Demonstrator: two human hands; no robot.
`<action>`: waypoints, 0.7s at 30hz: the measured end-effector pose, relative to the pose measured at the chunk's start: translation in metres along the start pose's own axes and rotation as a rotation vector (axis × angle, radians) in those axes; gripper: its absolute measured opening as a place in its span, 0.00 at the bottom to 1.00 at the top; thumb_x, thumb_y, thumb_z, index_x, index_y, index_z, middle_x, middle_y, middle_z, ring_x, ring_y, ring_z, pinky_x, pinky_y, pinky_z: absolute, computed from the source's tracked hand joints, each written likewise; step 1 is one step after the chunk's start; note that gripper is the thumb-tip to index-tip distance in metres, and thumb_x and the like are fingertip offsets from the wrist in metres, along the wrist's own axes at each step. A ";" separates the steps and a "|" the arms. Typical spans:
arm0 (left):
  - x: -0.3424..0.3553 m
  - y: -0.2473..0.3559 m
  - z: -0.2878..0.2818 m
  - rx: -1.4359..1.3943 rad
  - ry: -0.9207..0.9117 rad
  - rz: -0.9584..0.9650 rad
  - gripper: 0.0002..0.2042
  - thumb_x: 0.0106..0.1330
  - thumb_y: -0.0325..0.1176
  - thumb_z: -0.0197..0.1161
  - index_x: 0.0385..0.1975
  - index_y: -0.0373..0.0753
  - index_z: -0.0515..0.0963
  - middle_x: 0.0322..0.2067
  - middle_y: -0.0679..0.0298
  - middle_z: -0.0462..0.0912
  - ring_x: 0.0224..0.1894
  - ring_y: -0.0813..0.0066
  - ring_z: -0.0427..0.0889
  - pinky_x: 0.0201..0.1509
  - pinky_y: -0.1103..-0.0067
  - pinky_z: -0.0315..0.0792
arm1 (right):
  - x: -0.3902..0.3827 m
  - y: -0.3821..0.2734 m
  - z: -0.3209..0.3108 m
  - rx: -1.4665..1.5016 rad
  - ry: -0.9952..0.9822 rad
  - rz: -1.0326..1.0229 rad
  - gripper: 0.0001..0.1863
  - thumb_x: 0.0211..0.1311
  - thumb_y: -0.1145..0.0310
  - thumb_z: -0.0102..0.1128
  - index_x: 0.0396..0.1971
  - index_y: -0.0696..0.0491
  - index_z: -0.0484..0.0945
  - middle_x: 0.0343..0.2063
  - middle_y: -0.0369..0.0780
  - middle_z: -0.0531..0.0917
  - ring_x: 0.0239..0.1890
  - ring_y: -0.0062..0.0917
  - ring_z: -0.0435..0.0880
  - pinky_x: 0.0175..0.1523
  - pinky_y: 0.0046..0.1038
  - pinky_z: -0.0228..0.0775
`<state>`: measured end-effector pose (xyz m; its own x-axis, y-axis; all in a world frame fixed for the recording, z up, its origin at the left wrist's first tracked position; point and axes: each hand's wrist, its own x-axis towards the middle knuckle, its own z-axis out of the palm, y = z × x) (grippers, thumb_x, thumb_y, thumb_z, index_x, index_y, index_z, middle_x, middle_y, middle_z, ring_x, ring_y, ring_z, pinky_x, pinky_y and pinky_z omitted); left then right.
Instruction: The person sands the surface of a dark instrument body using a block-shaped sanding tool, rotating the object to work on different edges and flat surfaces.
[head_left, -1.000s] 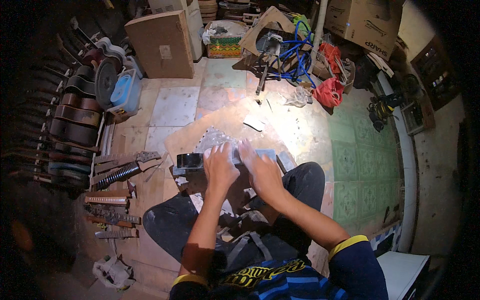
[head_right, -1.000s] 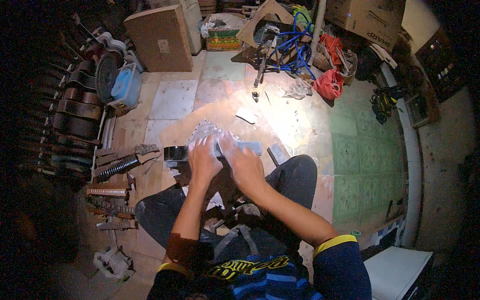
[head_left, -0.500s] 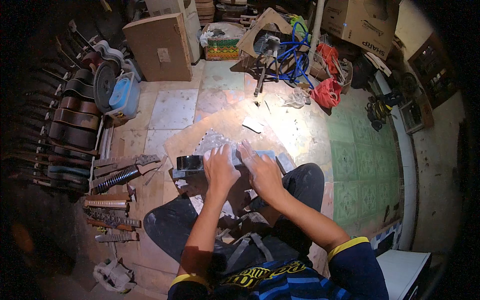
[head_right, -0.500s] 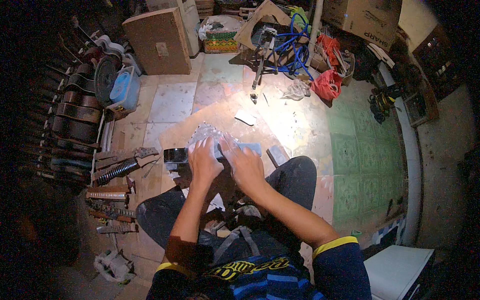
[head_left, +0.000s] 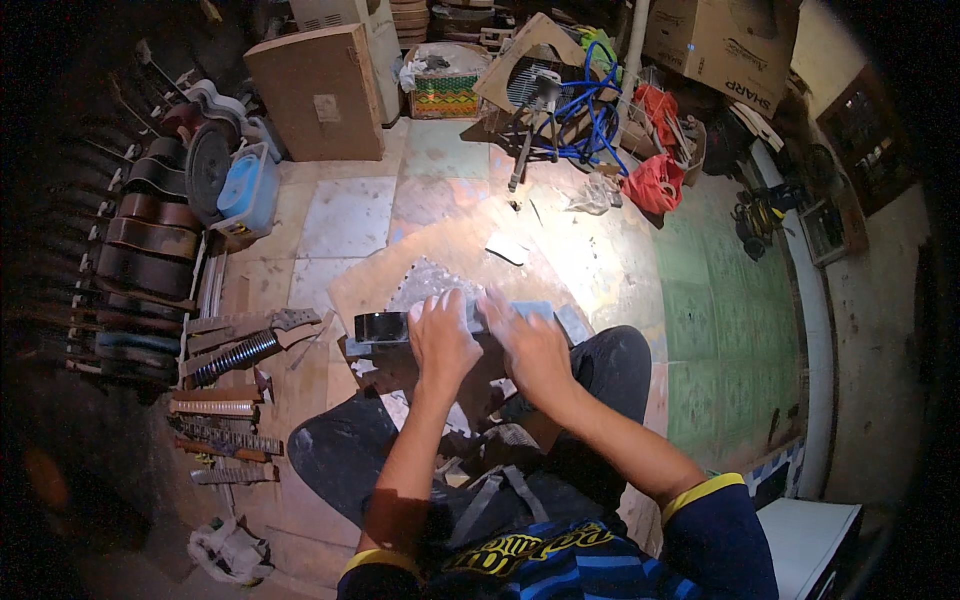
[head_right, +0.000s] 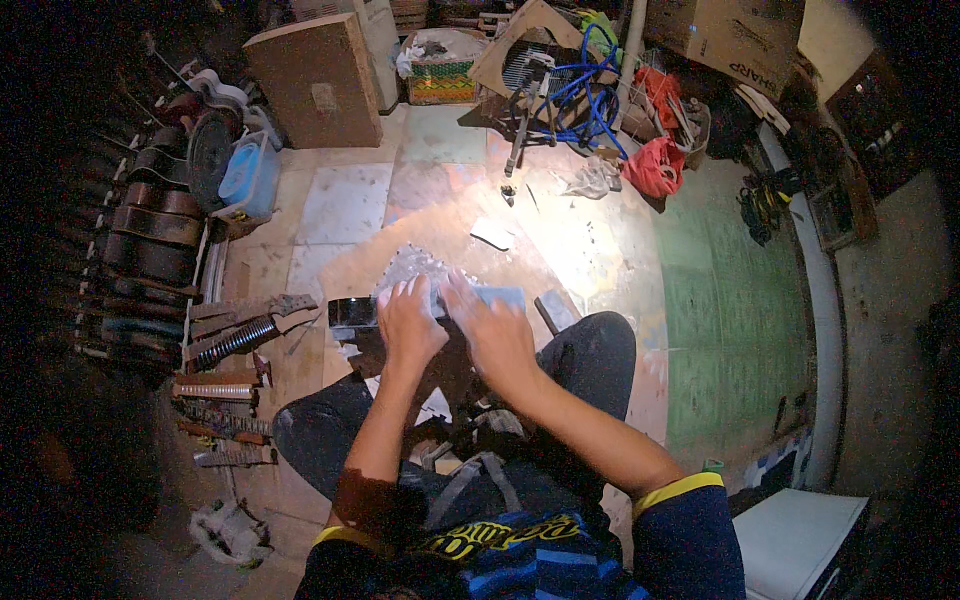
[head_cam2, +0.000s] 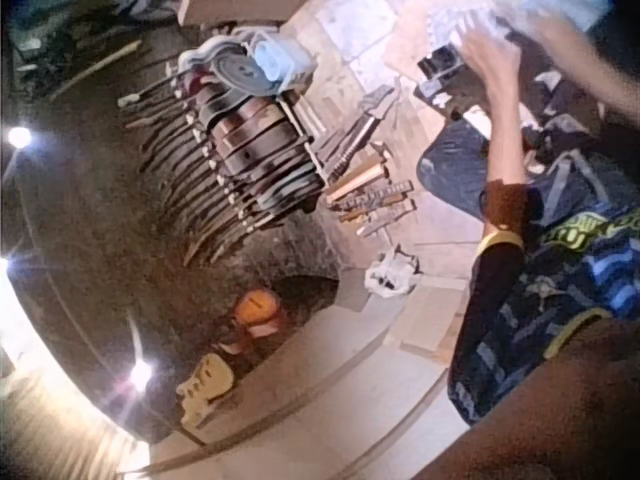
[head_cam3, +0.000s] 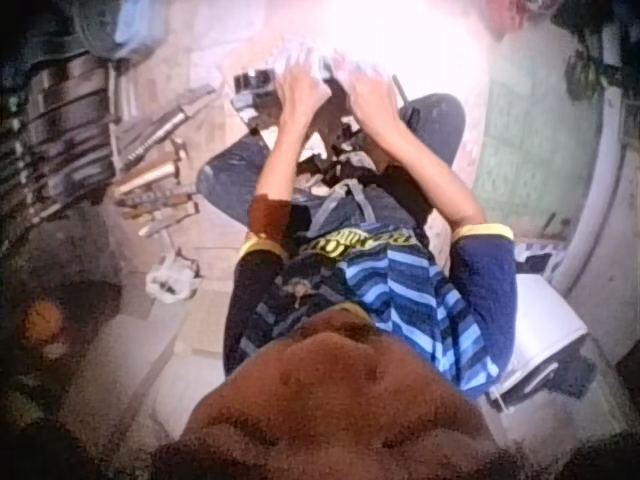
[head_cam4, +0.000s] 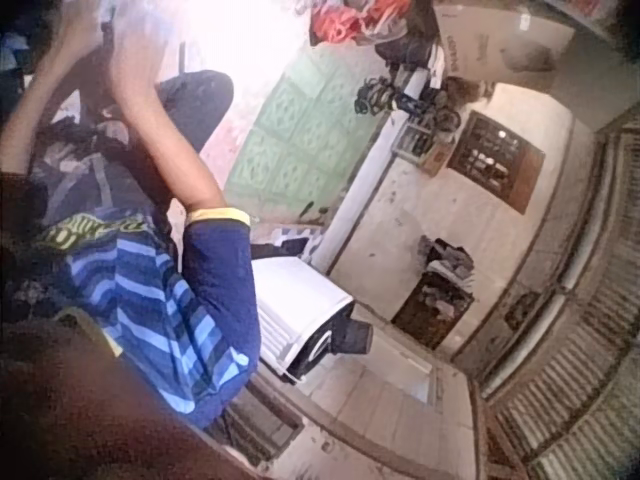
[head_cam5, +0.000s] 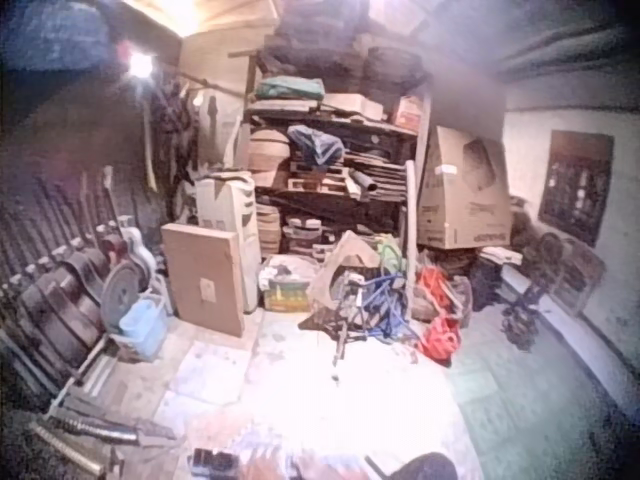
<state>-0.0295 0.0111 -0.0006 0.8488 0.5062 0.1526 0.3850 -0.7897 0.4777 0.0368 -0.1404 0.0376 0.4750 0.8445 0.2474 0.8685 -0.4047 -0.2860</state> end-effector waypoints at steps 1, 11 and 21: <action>0.001 0.002 -0.003 -0.015 -0.035 -0.029 0.23 0.49 0.25 0.70 0.48 0.36 0.76 0.46 0.54 0.84 0.53 0.51 0.79 0.59 0.59 0.68 | 0.006 -0.001 0.001 -0.016 0.001 0.023 0.42 0.52 0.83 0.56 0.72 0.49 0.67 0.72 0.42 0.69 0.34 0.40 0.78 0.43 0.41 0.73; 0.001 -0.003 0.003 -0.018 0.016 -0.013 0.22 0.50 0.23 0.67 0.49 0.36 0.77 0.44 0.53 0.84 0.52 0.50 0.80 0.58 0.56 0.67 | -0.003 -0.005 0.007 0.010 -0.011 0.049 0.40 0.55 0.81 0.54 0.73 0.49 0.66 0.72 0.42 0.68 0.34 0.38 0.79 0.42 0.41 0.73; -0.005 -0.008 0.007 -0.003 0.075 0.051 0.19 0.50 0.23 0.67 0.44 0.37 0.77 0.41 0.55 0.84 0.50 0.52 0.79 0.55 0.58 0.67 | -0.013 -0.013 0.001 0.045 0.066 -0.017 0.37 0.53 0.82 0.55 0.68 0.49 0.72 0.70 0.40 0.72 0.36 0.40 0.79 0.44 0.41 0.74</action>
<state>-0.0339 0.0122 -0.0111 0.8375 0.4903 0.2413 0.3411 -0.8140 0.4701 0.0193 -0.1459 0.0367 0.4697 0.8257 0.3124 0.8701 -0.3731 -0.3221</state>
